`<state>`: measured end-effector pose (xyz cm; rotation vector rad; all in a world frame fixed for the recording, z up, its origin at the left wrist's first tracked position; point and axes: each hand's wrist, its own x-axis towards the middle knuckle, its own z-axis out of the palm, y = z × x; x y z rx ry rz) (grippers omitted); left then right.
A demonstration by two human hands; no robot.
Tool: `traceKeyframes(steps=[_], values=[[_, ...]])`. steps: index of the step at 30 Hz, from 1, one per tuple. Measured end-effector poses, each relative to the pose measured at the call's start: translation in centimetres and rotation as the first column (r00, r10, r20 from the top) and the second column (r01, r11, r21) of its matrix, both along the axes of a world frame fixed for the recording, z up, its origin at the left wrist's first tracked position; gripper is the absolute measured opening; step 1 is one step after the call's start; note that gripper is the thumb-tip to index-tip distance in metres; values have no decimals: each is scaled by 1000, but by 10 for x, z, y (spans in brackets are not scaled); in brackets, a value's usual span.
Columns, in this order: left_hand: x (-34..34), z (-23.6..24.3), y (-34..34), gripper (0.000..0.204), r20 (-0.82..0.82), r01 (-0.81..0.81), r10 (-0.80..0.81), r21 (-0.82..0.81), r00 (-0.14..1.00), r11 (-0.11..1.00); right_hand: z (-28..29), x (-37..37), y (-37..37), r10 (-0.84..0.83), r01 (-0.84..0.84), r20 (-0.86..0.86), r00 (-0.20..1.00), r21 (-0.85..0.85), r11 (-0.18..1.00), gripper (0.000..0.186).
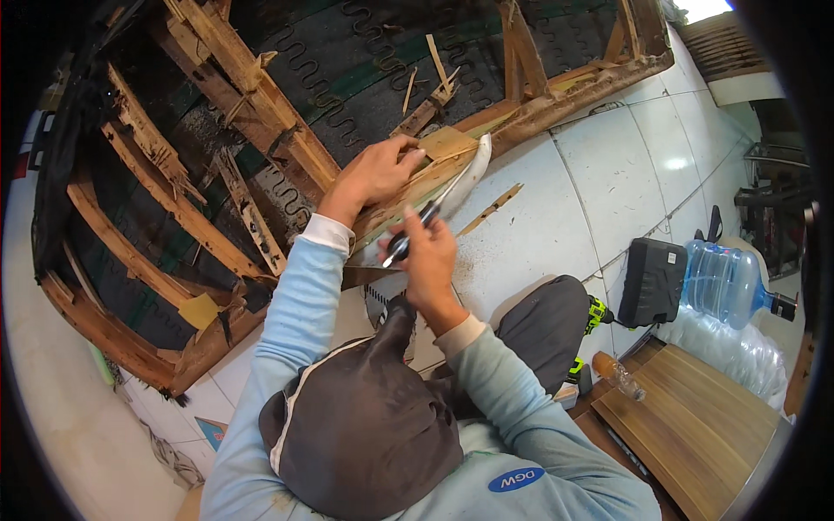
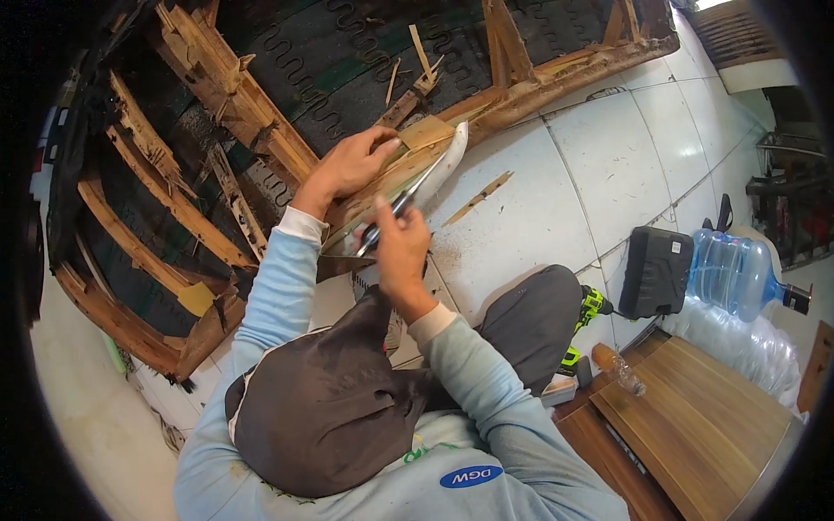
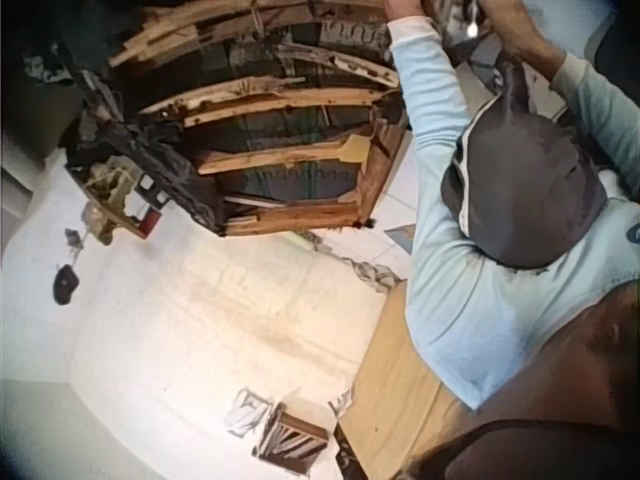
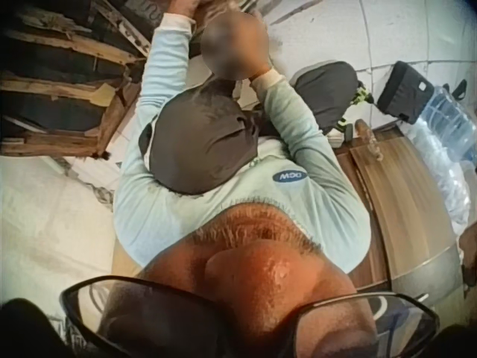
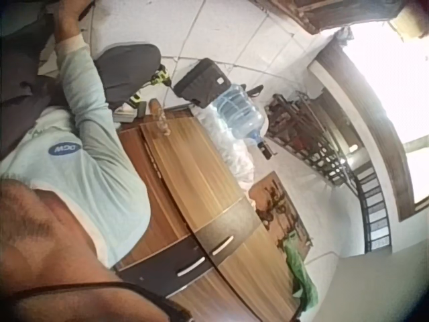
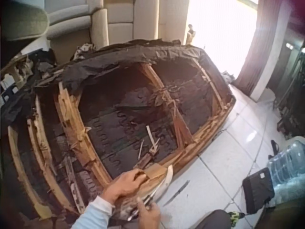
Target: The person sits on the floor and uses a screwdriver to pry and remove loose fabric and padding from the wooden frame of an overturned sofa. The person works methodically along the edge of the frame, scraping away material to expose the wood.
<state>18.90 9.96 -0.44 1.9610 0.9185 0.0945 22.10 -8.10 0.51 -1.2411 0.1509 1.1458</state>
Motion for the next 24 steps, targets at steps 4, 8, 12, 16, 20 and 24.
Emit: traceKeyframes(steps=[4, 8, 12, 16, 20, 24], values=[[5, 2, -3, 56, -13, -1, 1, 19, 1000, 1000, 7, 0, 14, -99, 98, 19, 995, 46, 994, 30], [8, 0, -9, 55, -25, -8, 9, 32, 1000, 999, -8, -24, 11, -110, 111, 86, 990, -7, 994, 30], [8, -1, -6, 55, -42, -41, 43, 43, 998, 998, -20, -12, 13, -156, 161, 153, 976, -16, 987, 34], [7, 3, -7, 54, -38, -69, 69, 19, 997, 997, -24, 7, 21, -174, 184, 205, 963, -30, 983, 34], [11, 7, -8, 54, -38, -127, 129, 48, 991, 991, -34, 9, 14, -135, 151, 291, 947, -35, 988, 33], [12, 10, -26, 59, -99, -150, 168, 170, 981, 974, -9, 20, -5, -94, 105, 246, 965, -31, 994, 29]])
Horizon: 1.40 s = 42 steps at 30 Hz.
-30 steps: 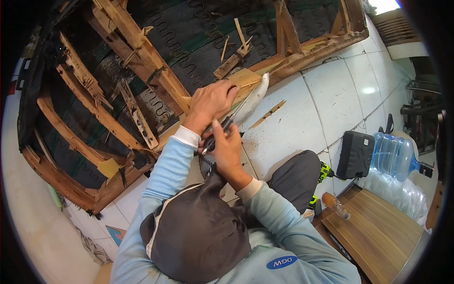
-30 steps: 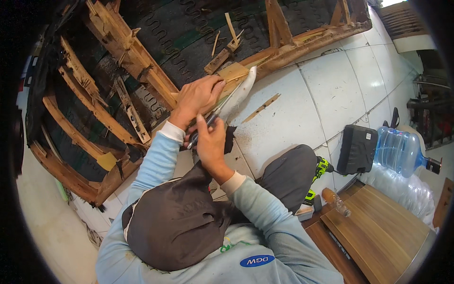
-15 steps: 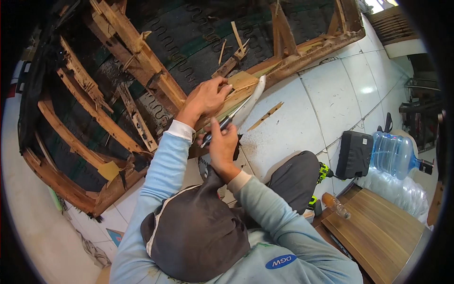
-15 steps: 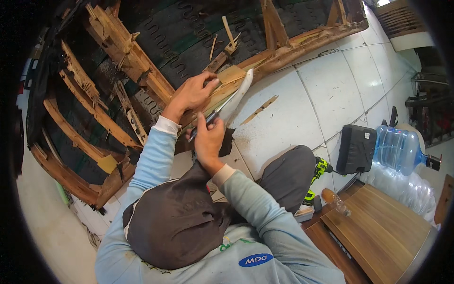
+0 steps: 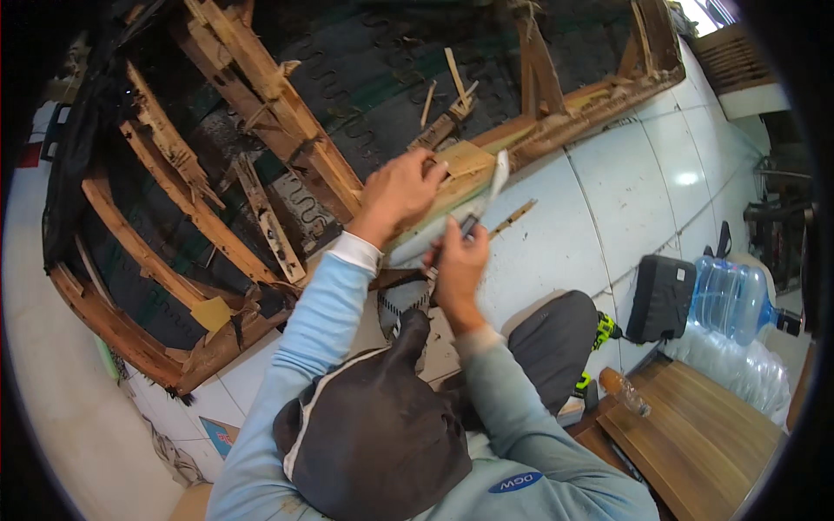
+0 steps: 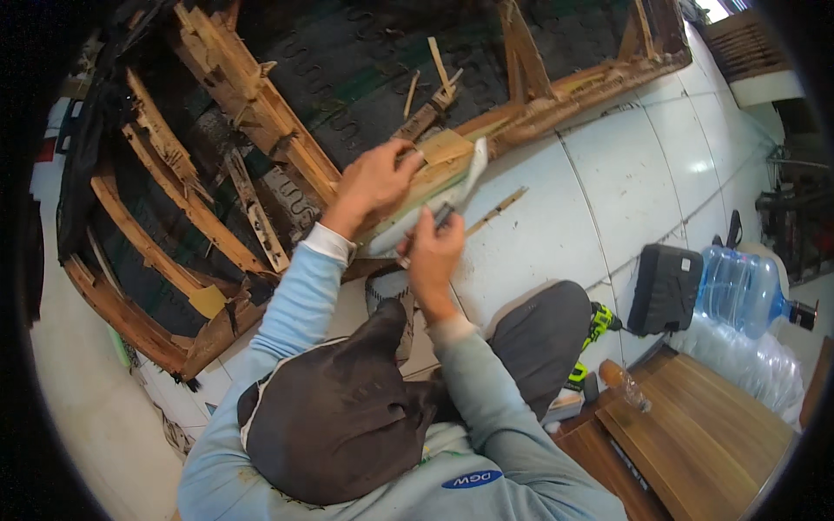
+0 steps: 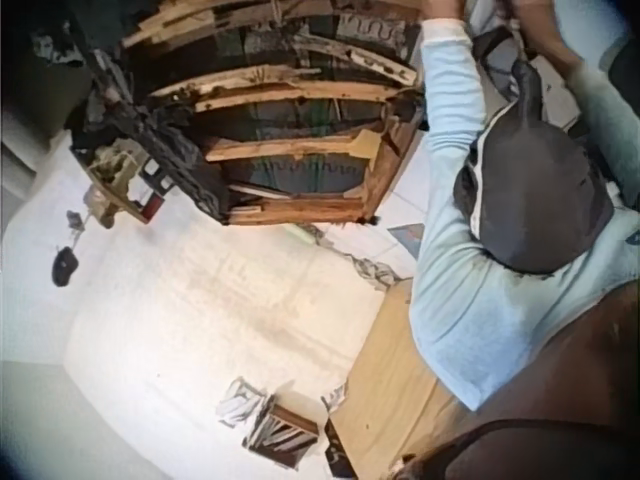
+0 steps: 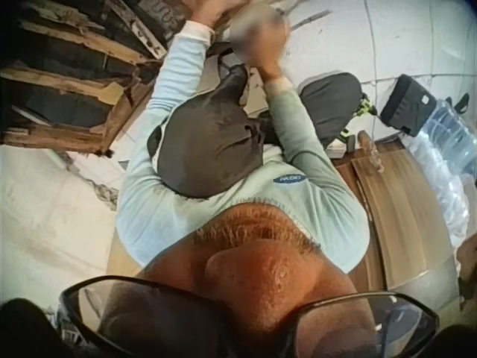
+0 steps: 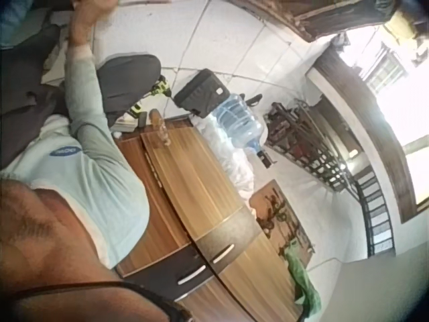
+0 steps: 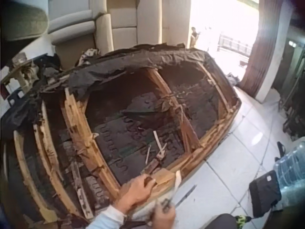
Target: The person sits on the floor and uses a screwdriver to pry and remove loose fabric and padding from the wooden frame of an overturned sofa. The person works methodically along the edge of the frame, scraping away material to expose the wood.
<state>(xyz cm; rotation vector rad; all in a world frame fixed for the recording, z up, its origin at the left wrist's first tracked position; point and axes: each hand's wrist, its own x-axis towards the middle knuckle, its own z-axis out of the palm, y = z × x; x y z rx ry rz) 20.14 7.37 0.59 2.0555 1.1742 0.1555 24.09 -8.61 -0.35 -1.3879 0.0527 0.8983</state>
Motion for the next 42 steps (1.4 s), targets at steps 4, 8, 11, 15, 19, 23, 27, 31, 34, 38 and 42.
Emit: traceKeyframes(steps=[4, 8, 11, 15, 19, 23, 27, 31, 34, 38, 42], values=[[3, 4, -12, 52, -78, 68, -58, 133, 995, 989, 61, 94, -51, 138, -95, -422, 896, 122, 988, 29], [2, 6, -14, 48, -58, 42, -33, 167, 998, 985, 88, 159, -69, 192, 23, -692, 696, 289, 957, 35], [2, -2, -15, 45, -76, 50, -36, 188, 996, 981, 75, 58, -38, 61, -50, -325, 944, 42, 998, 32], [2, 3, -14, 45, -62, 22, -12, 165, 998, 986, 4, -11, 3, -31, 50, -197, 980, 94, 994, 29], [7, 10, -11, 47, -78, 40, -35, 60, 996, 997, -12, -25, 33, -166, 186, -169, 972, 111, 976, 30], [0, 4, -6, 48, -60, 22, -16, 117, 998, 993, -24, -34, 35, -161, 164, -35, 986, 94, 982, 31], [8, 6, -12, 46, -121, 49, -32, 142, 992, 989, -41, -26, 22, -144, 137, 54, 988, 129, 982, 31], [8, 4, -14, 44, -120, 43, -23, 176, 993, 984, -34, -26, 12, -35, 35, 74, 997, 10, 999, 31], [7, 6, -14, 44, -139, 52, -29, 164, 990, 985, -16, -14, -3, 2, -2, -23, 1000, 13, 1000, 31], [9, 5, -13, 45, -129, 59, -37, 169, 991, 984, -25, 4, -9, 6, -5, -21, 1000, 72, 997, 30], [5, 1, -13, 47, -104, 35, -12, 213, 995, 976, -17, 4, 4, -14, 26, -104, 995, 119, 993, 29]])
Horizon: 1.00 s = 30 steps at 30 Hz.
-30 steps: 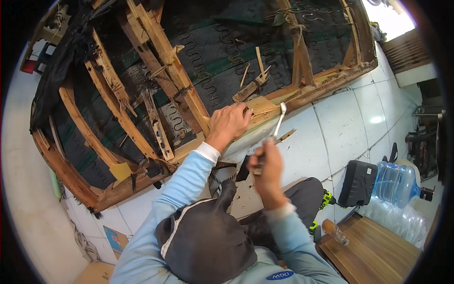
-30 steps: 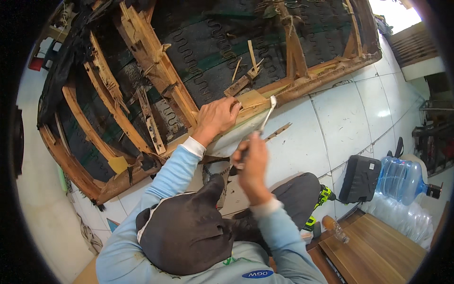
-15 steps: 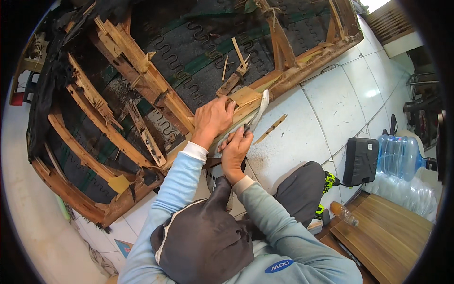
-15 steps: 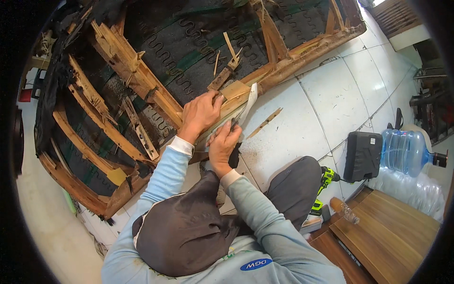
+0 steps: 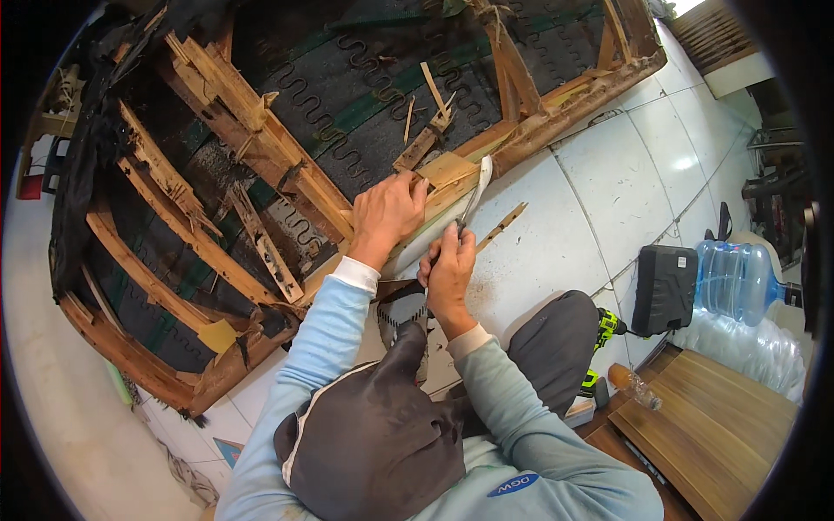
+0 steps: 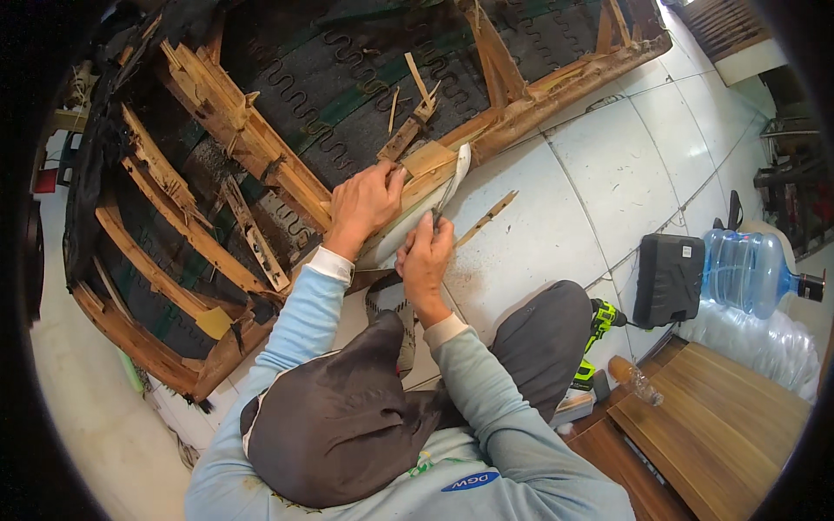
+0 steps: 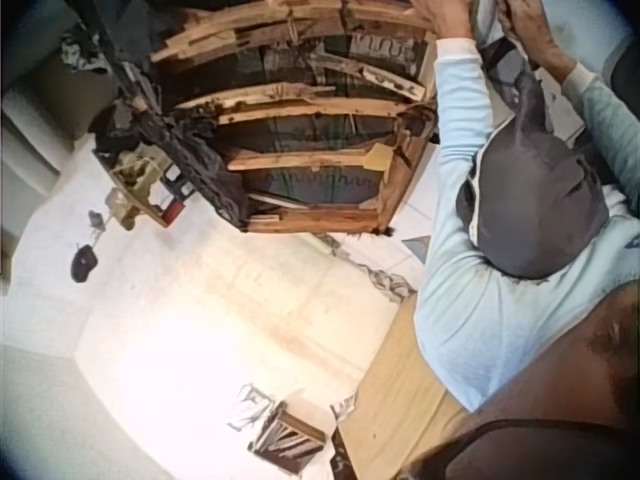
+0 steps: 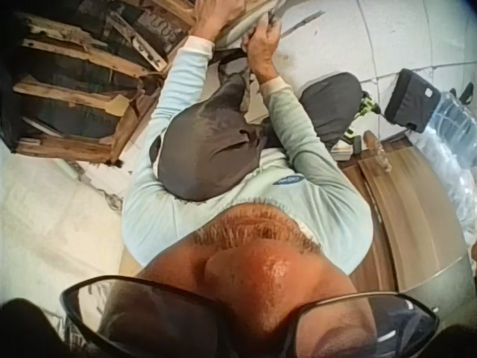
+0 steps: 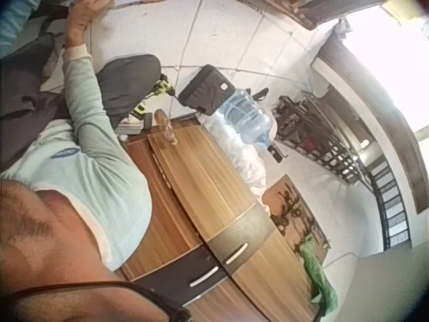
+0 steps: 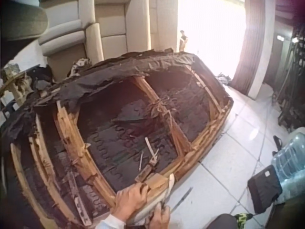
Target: The person sits on the floor and uses a screwdriver to pry and remove loose fabric and padding from the wooden frame of an overturned sofa. The person works methodically along the edge of the frame, scraping away material to expose the wood.
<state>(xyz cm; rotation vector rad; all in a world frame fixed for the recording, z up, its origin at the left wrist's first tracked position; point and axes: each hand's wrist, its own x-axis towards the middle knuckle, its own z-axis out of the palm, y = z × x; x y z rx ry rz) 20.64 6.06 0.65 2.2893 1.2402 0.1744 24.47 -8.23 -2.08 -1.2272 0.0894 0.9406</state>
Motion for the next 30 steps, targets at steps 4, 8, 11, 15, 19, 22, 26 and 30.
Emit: traceKeyframes(steps=[4, 8, 11, 15, 19, 22, 26, 30], values=[[-5, 2, 4, 49, -16, -6, 6, -3, 1000, 1000, -2, 0, 9, -6, 10, -57, 998, 69, 998, 30], [10, 8, -2, 51, -30, 35, -36, -42, 999, 999, -103, 18, 2, -9, 69, 464, 886, -112, 991, 32], [-5, 2, 2, 51, -62, -2, 2, -1, 998, 1000, -32, 6, 5, -3, 4, 106, 994, -14, 1000, 32], [-7, 5, 0, 50, -43, -5, 6, 11, 999, 1000, 84, 90, -12, 313, 26, -596, 739, 490, 871, 34], [3, 6, -5, 46, 11, -18, 18, 21, 1000, 1000, 113, 116, -14, 206, -26, -624, 754, 285, 958, 44], [2, 0, -4, 44, 23, -34, 34, 20, 999, 999, 80, 21, -67, 442, -445, -53, 895, -78, 892, 35], [3, 0, -7, 45, 77, -20, 24, -45, 997, 999, 64, 4, -114, 427, -417, 50, 903, -134, 899, 26], [33, -12, 8, 47, 287, 61, -25, -118, 957, 991, 62, 73, -100, 302, -214, 359, 883, -266, 940, 23]])
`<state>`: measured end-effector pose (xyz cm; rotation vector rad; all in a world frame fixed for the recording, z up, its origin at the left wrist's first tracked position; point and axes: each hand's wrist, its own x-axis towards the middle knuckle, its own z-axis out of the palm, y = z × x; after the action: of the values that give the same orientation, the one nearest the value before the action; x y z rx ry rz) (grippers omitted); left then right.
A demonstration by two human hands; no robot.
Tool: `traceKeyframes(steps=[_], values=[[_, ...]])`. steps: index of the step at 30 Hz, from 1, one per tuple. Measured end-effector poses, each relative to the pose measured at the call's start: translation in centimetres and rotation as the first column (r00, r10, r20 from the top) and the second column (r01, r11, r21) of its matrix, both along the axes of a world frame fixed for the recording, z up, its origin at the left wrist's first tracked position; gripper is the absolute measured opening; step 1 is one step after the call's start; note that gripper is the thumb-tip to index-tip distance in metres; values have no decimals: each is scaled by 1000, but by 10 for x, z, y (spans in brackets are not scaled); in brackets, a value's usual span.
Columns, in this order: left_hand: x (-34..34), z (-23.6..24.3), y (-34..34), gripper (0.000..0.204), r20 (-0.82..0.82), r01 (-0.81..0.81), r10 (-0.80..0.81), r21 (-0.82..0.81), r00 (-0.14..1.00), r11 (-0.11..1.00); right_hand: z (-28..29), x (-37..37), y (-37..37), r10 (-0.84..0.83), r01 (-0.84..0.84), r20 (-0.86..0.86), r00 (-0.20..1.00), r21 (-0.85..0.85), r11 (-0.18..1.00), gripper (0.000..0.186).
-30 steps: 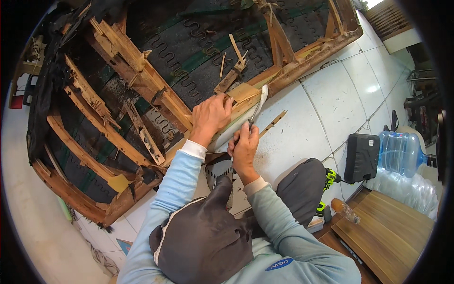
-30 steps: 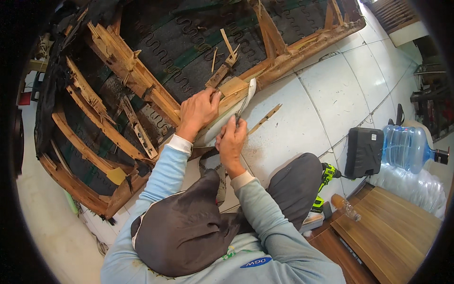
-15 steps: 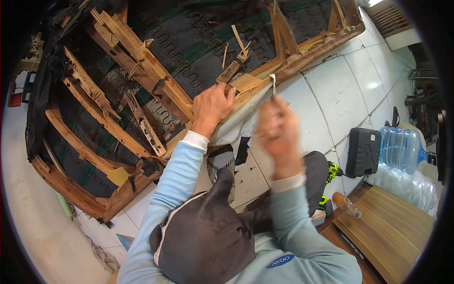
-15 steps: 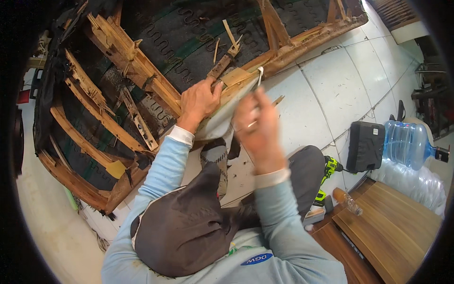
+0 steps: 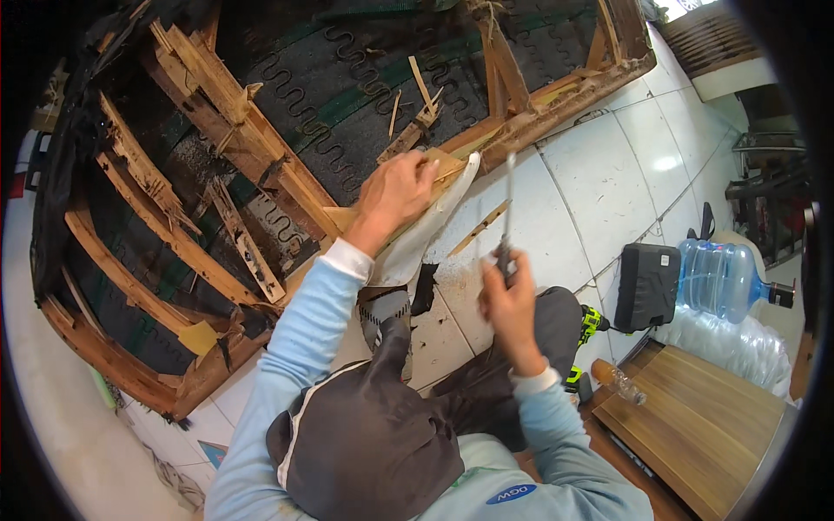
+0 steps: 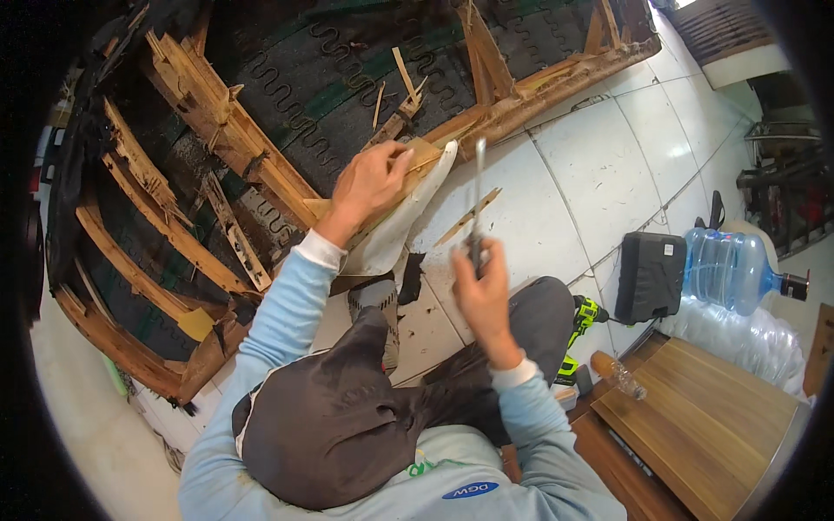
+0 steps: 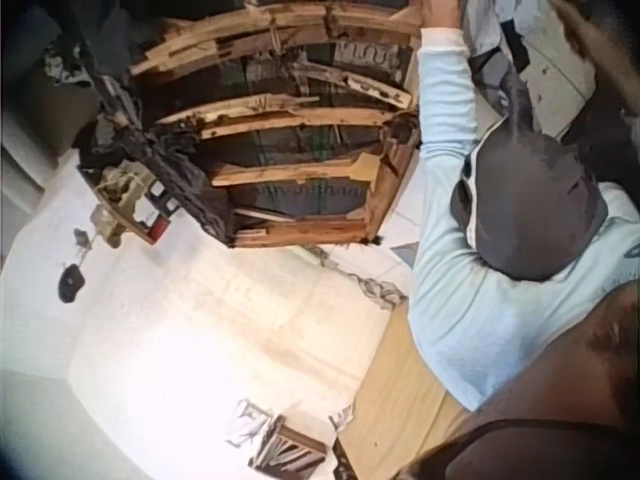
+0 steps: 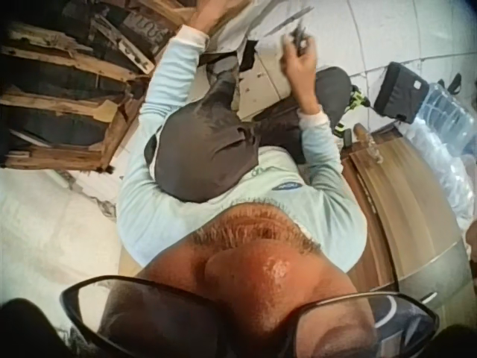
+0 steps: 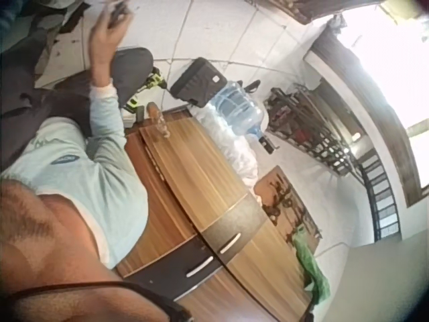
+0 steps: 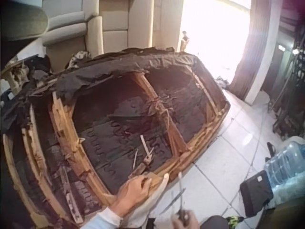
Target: The person sits on the floor and uses a screwdriver to pry and remove loose fabric and padding from the wooden frame of an overturned sofa. The person works methodically along the edge of the frame, scraping away material to expose the wood.
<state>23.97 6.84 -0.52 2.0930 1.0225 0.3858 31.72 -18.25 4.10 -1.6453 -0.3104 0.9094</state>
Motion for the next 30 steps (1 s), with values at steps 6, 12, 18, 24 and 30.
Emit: traceKeyframes(steps=[6, 12, 18, 24, 30], values=[[92, 2, 34, 54, 3, 181, -192, -348, 981, 920, 50, 81, 46, -28, 4, 254, 967, 95, 996, 27], [108, -15, 62, 53, 16, 361, -376, -319, 927, 876, 53, 101, 38, 111, -90, 349, 930, -78, 993, 31], [114, -25, 54, 47, 192, 421, -375, -369, 907, 828, 22, 109, 17, 47, -16, 211, 976, -147, 989, 30], [133, -28, 63, 43, 193, 421, -375, -382, 907, 823, 9, 96, 21, 43, -19, 162, 986, -145, 989, 31], [137, -30, 66, 48, 259, 420, -344, -360, 903, 833, 14, 97, 38, -13, 26, 199, 980, -63, 998, 32]])
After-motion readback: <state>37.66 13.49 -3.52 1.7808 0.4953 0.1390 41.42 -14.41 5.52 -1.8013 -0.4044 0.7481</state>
